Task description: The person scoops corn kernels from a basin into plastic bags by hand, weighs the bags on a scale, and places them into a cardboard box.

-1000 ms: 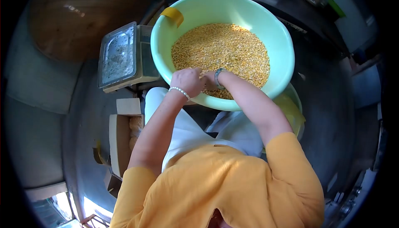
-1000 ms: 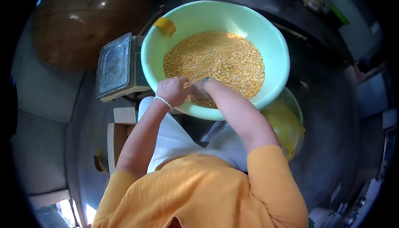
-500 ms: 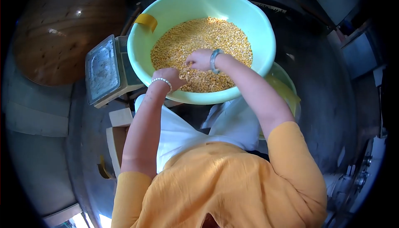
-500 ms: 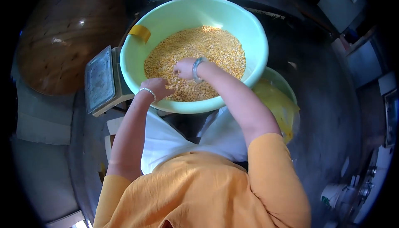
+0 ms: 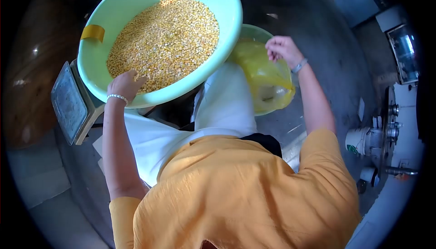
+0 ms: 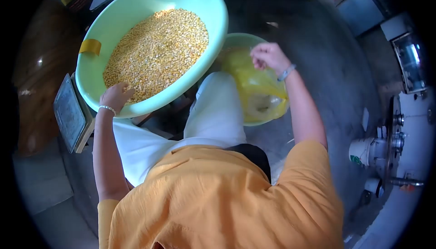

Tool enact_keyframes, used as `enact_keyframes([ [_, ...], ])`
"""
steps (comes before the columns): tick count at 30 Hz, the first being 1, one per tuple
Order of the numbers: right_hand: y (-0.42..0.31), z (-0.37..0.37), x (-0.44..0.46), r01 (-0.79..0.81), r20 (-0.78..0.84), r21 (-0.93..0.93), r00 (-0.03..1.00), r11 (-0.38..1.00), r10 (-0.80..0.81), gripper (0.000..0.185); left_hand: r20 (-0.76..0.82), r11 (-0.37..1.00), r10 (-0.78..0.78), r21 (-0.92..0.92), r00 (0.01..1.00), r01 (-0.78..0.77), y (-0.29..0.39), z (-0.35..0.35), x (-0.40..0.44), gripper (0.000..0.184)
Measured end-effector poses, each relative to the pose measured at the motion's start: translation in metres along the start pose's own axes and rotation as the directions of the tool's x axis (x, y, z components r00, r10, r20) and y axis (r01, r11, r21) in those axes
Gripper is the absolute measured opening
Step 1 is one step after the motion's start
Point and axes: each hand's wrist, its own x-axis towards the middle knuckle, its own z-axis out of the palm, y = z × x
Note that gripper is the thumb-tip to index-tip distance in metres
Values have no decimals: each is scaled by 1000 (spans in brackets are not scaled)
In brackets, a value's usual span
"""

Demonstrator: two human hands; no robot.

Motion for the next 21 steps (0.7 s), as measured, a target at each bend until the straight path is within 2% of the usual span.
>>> enact_keyframes([
  [3,92,-5,-30,-228,111,55,969,972,221,12,0,1000,-28,-10,1000,28,-1,2,2,48],
  [5,158,8,-48,-386,45,187,922,903,385,13,-22,1000,-27,-8,999,27,-2,6,3,49],
  [7,211,26,-59,-568,-85,187,804,802,589,22,-38,1000,-22,-5,999,22,-3,7,4,49],
  [10,227,60,-73,-509,-283,222,782,831,555,36,-12,999,-37,24,999,38,0,3,2,49],
  [13,220,83,-59,-412,-380,232,796,881,472,45,-4,999,-48,13,999,48,2,2,1,49],
  [14,218,88,-52,-386,-397,212,806,898,440,31,-8,999,-50,16,999,50,2,3,0,49],
  [17,232,88,-30,-409,-253,89,873,908,417,14,-24,998,-56,17,998,57,2,2,0,49],
  [18,226,88,-27,-414,-255,69,872,908,417,9,-26,998,-60,14,998,60,3,2,-1,48],
  [21,208,82,-29,-392,-310,229,838,891,449,13,-31,998,-60,2,998,60,3,1,-2,48],
])
